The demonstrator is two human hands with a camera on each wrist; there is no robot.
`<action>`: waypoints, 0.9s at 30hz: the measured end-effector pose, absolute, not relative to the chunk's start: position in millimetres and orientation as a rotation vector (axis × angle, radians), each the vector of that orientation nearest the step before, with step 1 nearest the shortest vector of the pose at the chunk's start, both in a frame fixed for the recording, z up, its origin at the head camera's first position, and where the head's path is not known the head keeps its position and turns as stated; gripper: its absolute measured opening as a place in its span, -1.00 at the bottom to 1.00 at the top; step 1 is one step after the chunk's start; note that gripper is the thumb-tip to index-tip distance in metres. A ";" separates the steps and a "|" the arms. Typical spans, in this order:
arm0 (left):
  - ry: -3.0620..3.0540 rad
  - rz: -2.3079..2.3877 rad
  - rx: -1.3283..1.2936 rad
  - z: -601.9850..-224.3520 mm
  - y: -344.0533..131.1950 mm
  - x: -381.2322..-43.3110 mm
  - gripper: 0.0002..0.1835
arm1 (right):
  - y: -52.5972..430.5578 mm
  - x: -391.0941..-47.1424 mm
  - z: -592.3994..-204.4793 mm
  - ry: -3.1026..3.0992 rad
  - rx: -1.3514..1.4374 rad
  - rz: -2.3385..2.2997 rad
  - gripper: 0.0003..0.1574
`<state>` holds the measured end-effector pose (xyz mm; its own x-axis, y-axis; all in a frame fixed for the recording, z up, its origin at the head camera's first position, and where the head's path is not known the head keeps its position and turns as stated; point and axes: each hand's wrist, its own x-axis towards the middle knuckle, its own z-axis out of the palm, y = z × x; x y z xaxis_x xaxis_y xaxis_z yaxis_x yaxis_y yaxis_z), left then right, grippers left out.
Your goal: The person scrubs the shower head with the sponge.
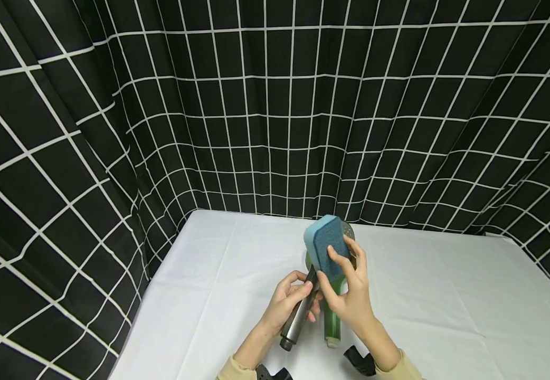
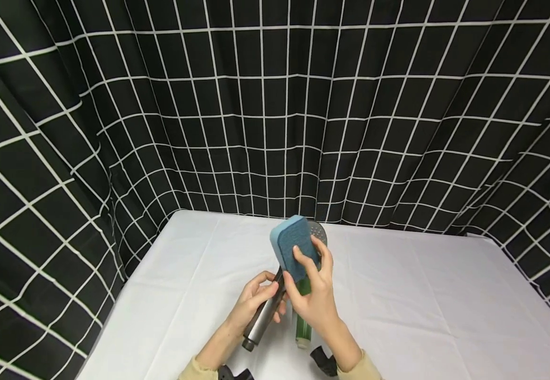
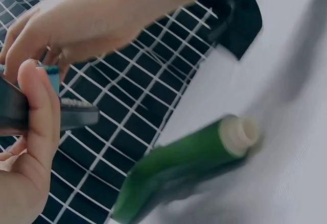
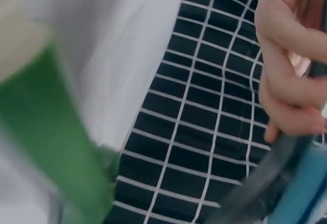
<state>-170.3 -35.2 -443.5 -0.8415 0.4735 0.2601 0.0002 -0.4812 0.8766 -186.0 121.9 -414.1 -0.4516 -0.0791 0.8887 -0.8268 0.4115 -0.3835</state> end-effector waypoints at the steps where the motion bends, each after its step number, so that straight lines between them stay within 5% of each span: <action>1: 1.409 2.374 0.710 -444.0 -35.5 -170.7 -0.80 | 125.4 -188.8 -419.5 -1.829 0.796 1.090 -0.44; 11: 1.414 2.280 0.713 -443.8 -34.9 -171.6 -0.70 | 160.2 -220.6 -407.0 -1.857 0.635 1.035 -0.44; 21: 1.428 2.275 0.728 -443.0 -38.9 -174.4 -0.64 | 141.0 -191.8 -417.3 -1.894 0.958 0.969 -0.51; 27: 1.466 2.234 0.744 -444.6 -37.5 -172.4 -0.60 | 156.6 -212.5 -410.3 -1.881 0.803 1.026 -0.54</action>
<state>-172.4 -37.5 -444.6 -0.7940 0.5637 0.2276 -0.0157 -0.3933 0.9193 -212.5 156.6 -410.3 -0.4536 -0.1401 0.8801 -0.8158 0.4629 -0.3467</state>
